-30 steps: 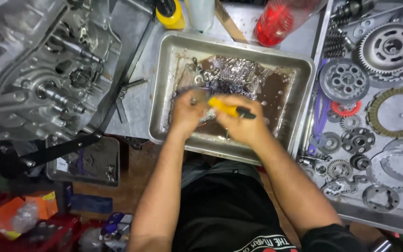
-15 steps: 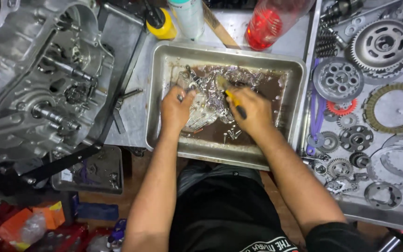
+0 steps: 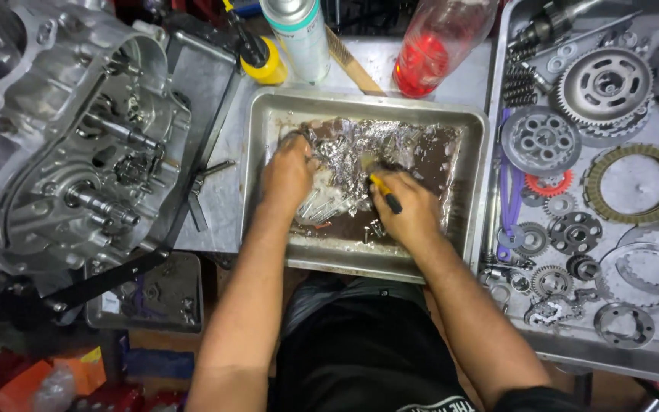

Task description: Cleaning motorcycle engine components in a solvent tray using a brush and liquid

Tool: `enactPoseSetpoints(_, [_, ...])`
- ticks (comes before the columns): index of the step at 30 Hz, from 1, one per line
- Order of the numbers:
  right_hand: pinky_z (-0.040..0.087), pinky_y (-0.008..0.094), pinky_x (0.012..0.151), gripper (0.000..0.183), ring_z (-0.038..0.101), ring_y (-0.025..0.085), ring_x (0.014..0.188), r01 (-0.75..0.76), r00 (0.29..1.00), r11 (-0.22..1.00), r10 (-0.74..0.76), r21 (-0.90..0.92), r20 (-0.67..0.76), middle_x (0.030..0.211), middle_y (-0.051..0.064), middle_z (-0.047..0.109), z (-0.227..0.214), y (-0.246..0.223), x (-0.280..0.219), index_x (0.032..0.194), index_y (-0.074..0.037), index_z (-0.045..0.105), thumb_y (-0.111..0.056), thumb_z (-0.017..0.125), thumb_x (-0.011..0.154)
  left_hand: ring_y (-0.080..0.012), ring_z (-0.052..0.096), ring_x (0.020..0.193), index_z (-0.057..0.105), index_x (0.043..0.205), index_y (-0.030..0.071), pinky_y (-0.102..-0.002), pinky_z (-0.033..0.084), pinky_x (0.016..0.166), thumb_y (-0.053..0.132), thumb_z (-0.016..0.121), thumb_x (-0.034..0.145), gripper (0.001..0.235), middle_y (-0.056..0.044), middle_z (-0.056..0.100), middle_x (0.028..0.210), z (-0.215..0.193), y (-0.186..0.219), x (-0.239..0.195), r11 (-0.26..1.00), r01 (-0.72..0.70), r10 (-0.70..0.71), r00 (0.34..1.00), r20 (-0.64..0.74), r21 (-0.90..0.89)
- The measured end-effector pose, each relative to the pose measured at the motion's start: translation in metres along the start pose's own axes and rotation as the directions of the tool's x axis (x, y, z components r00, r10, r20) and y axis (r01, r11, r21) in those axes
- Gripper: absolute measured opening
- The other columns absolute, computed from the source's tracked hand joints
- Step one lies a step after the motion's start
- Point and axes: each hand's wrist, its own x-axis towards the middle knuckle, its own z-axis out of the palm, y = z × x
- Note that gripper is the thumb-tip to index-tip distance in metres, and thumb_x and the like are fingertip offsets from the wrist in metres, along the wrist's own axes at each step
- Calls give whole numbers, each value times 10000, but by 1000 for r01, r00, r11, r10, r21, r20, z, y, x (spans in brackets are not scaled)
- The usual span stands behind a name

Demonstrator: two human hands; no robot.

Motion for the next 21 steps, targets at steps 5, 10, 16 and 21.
enactPoseSetpoints(5, [589, 503, 723, 197, 740, 436, 879, 35, 999, 903, -15, 428, -50, 954, 192, 770, -17, -55, 32, 1009, -49, 751, -71, 818, 825, -405, 705, 1037, 647, 978, 145, -518, 560, 880, 208, 800, 821, 228, -154, 730, 967, 10, 1, -15, 969, 73, -44, 991, 123, -237])
enactPoseSetpoints(10, [607, 450, 776, 139, 753, 381, 868, 0, 988, 865, -79, 501, 135, 936, 173, 779, -22, -64, 32, 985, -65, 779, -99, 773, 851, -536, 663, 1067, 653, 1270, -14, -596, 522, 943, -61, 727, 787, 491, -350, 709, 1056, 4, 11, -48, 846, -129, 159, 987, 15, -518])
enactPoseSetpoints(16, [604, 475, 775, 186, 747, 414, 871, 42, 987, 916, -101, 399, 127, 937, 203, 773, -15, -42, 25, 1004, -40, 769, -50, 788, 819, -411, 706, 1072, 726, 1111, 19, -506, 529, 918, 106, 722, 851, 274, -251, 752, 1036, -1, 9, -55, 809, 54, 35, 990, 139, -585])
enactPoseSetpoints(21, [606, 465, 783, 224, 754, 386, 866, 30, 988, 846, -107, 533, 115, 956, 195, 778, -17, -64, 18, 1018, -38, 771, -48, 806, 797, -392, 705, 1090, 747, 1107, 65, -495, 531, 945, 107, 723, 825, 286, -203, 769, 1038, -12, 21, -60, 868, 113, -18, 980, 197, -484])
